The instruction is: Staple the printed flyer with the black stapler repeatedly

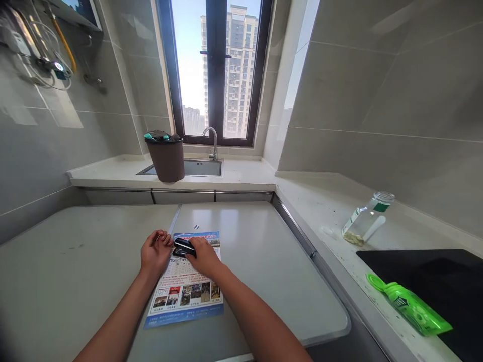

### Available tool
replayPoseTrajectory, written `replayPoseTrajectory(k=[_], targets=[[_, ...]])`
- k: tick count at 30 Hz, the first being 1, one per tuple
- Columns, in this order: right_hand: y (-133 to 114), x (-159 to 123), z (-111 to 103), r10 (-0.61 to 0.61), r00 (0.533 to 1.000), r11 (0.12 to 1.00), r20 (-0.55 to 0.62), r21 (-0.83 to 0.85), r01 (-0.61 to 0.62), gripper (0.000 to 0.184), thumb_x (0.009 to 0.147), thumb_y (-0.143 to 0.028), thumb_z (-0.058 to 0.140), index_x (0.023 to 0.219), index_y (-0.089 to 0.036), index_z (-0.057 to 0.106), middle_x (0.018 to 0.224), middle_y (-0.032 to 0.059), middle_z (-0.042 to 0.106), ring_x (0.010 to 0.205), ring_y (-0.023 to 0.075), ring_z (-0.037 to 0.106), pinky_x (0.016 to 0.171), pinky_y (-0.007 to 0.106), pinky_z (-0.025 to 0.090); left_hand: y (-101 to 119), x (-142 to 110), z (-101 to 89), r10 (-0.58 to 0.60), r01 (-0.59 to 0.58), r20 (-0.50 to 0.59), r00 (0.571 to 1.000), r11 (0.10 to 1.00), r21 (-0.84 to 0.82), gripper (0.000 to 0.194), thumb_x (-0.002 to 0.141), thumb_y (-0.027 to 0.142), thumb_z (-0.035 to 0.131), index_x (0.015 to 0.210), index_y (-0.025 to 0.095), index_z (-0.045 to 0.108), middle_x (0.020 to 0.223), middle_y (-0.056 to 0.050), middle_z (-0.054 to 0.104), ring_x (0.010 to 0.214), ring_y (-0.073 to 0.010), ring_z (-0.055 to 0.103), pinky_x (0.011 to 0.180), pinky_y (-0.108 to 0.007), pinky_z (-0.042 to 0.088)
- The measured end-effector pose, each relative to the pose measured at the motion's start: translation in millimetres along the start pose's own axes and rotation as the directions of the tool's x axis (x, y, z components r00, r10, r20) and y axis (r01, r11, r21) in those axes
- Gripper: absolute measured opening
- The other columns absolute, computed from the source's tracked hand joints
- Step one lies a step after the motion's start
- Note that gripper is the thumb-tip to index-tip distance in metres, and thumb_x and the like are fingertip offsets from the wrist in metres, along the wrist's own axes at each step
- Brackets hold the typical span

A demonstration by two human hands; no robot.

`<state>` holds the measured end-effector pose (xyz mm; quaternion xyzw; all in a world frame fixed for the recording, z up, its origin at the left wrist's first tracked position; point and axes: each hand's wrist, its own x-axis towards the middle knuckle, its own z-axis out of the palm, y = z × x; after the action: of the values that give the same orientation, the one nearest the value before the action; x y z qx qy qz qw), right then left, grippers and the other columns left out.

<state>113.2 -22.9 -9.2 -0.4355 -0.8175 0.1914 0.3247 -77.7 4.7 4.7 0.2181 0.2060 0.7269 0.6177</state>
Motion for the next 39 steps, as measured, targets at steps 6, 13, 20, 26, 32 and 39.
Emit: replayPoseTrajectory(k=[6,13,20,26,32,39], targets=[[25,-19,-28,0.015,1.0,1.0,0.003,0.014,-0.015,0.043,0.085,-0.021,0.076,0.124,-0.024,0.06,0.123,0.007,0.067,0.114,0.0271,0.059,0.1,0.039,0.047,-16,-1,-0.6,0.009,-0.041,0.067,0.998,0.873,0.487,0.026,0.082,0.041,0.072,0.074,0.017,0.065,0.066,0.002,0.052,0.059,-0.0114,0.044,0.057,-0.024,0.038],[58,-59,-82,0.068,0.997,0.997,-0.024,0.024,-0.068,0.042,0.089,-0.021,0.073,0.128,-0.024,0.061,0.127,0.0076,0.066,0.12,0.0263,0.058,0.104,0.04,0.045,-33,-20,16.2,-0.194,-0.445,0.485,0.853,0.216,0.869,0.035,0.098,0.048,0.053,0.084,0.021,0.071,0.079,-0.003,0.068,0.075,-0.0198,0.06,0.071,-0.031,0.045],[60,-68,-86,0.074,0.987,0.997,-0.141,-0.02,-0.078,0.04,0.086,-0.02,0.074,0.124,-0.024,0.064,0.122,0.0074,0.07,0.115,0.0269,0.063,0.102,0.041,0.046,-52,-27,15.0,-0.342,-0.679,0.601,0.722,-0.189,0.709,0.034,0.096,0.039,0.061,0.127,0.027,0.068,0.139,-0.009,0.064,0.128,-0.0309,0.056,0.108,-0.05,0.044],[83,-76,-134,0.178,0.903,0.976,-0.392,-0.045,-0.213,0.035,0.082,-0.014,0.066,0.116,-0.025,0.067,0.114,0.0053,0.073,0.107,0.0252,0.066,0.097,0.038,0.048,-51,-28,11.0,-0.383,-0.665,0.555,0.739,-0.277,0.694,0.037,0.094,0.038,0.061,0.128,0.025,0.067,0.153,-0.012,0.052,0.14,-0.0333,0.048,0.116,-0.054,0.038],[121,-93,-170,0.463,0.658,0.785,-0.593,-0.07,-0.615,0.04,0.064,-0.006,0.059,0.097,-0.027,0.071,0.096,0.0015,0.077,0.092,0.0251,0.069,0.08,0.032,0.046,-51,-27,6.9,-0.379,-0.603,0.485,0.788,-0.318,0.731,0.042,0.091,0.042,0.061,0.128,0.023,0.065,0.161,-0.016,0.043,0.152,-0.0378,0.034,0.123,-0.062,0.024],[116,-90,-162,0.537,0.674,0.729,-0.508,-0.122,-0.673,0.042,0.066,-0.009,0.059,0.099,-0.03,0.075,0.097,0.0007,0.079,0.098,0.0264,0.069,0.083,0.034,0.04,-54,-20,5.5,-0.301,-0.563,0.497,0.814,-0.2,0.802,0.059,0.083,0.037,0.071,0.139,0.024,0.063,0.147,-0.013,0.058,0.138,-0.0364,0.052,0.122,-0.059,0.029]])
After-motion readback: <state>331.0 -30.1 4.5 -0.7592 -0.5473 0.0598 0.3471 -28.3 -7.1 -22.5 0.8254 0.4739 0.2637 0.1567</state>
